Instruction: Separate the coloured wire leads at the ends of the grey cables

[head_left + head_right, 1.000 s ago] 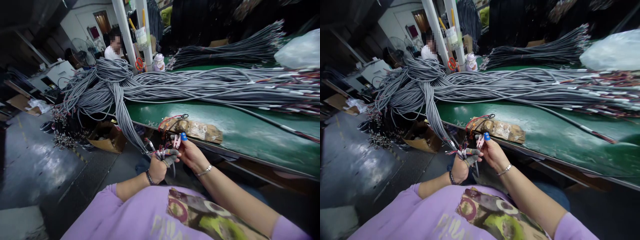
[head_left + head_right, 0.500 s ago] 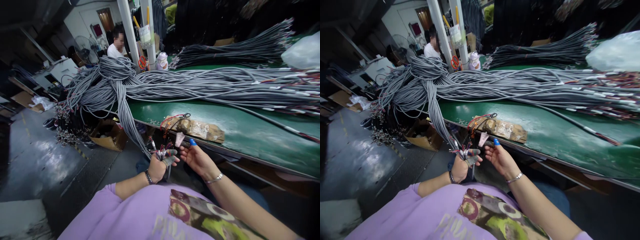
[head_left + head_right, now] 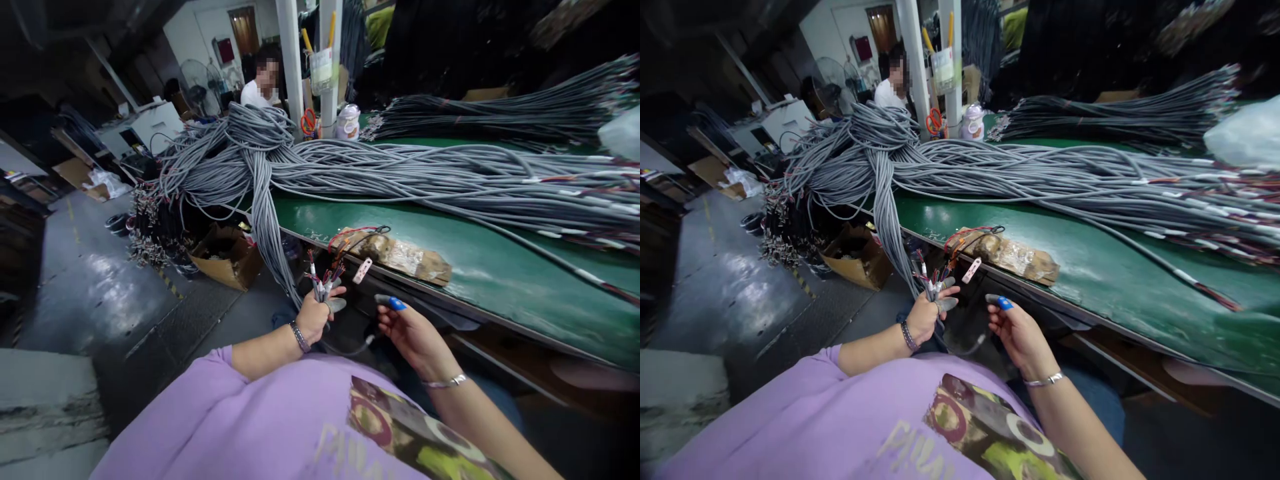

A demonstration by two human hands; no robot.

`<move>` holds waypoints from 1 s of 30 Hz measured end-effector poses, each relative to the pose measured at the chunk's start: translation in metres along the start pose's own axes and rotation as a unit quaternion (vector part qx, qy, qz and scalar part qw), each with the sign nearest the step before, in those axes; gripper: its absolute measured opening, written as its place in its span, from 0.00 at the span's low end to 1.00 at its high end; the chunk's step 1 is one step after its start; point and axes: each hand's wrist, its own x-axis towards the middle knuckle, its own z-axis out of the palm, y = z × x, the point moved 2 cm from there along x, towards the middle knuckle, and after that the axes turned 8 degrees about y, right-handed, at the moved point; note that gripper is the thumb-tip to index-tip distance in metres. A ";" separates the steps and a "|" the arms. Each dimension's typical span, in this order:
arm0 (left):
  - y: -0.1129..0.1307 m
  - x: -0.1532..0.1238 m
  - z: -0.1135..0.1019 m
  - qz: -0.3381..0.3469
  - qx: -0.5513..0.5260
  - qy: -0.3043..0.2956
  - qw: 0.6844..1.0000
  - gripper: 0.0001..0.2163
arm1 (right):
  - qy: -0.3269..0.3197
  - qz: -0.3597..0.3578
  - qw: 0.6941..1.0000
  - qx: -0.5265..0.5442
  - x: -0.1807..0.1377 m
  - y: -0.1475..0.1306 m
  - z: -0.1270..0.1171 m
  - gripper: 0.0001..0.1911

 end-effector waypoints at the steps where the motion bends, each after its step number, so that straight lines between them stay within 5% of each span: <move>1: 0.000 0.000 -0.003 -0.007 -0.016 0.005 1.000 0.21 | 0.005 -0.006 1.000 -0.008 -0.002 -0.002 -0.002 0.10; 7: 0.016 -0.004 -0.025 -0.029 -0.096 0.002 0.995 0.21 | 0.085 -0.030 0.995 -0.040 -0.016 -0.008 -0.024 0.09; 16: 0.059 -0.013 -0.076 -0.020 -0.197 -0.025 0.980 0.14 | 0.159 0.040 0.980 -0.110 -0.026 0.024 -0.056 0.07; 20: 0.046 -0.019 -0.072 -0.064 -0.177 -0.116 0.975 0.19 | 0.092 0.016 0.974 -0.209 -0.033 0.020 -0.035 0.13; 25: 0.021 -0.009 -0.057 -0.112 -0.169 -0.148 0.968 0.22 | -0.028 -0.051 0.919 -0.390 -0.037 0.002 0.008 0.17; 30: 0.019 0.006 -0.053 -0.157 -0.160 -0.179 0.958 0.24 | -0.113 -0.077 0.881 -0.452 -0.024 -0.001 0.054 0.20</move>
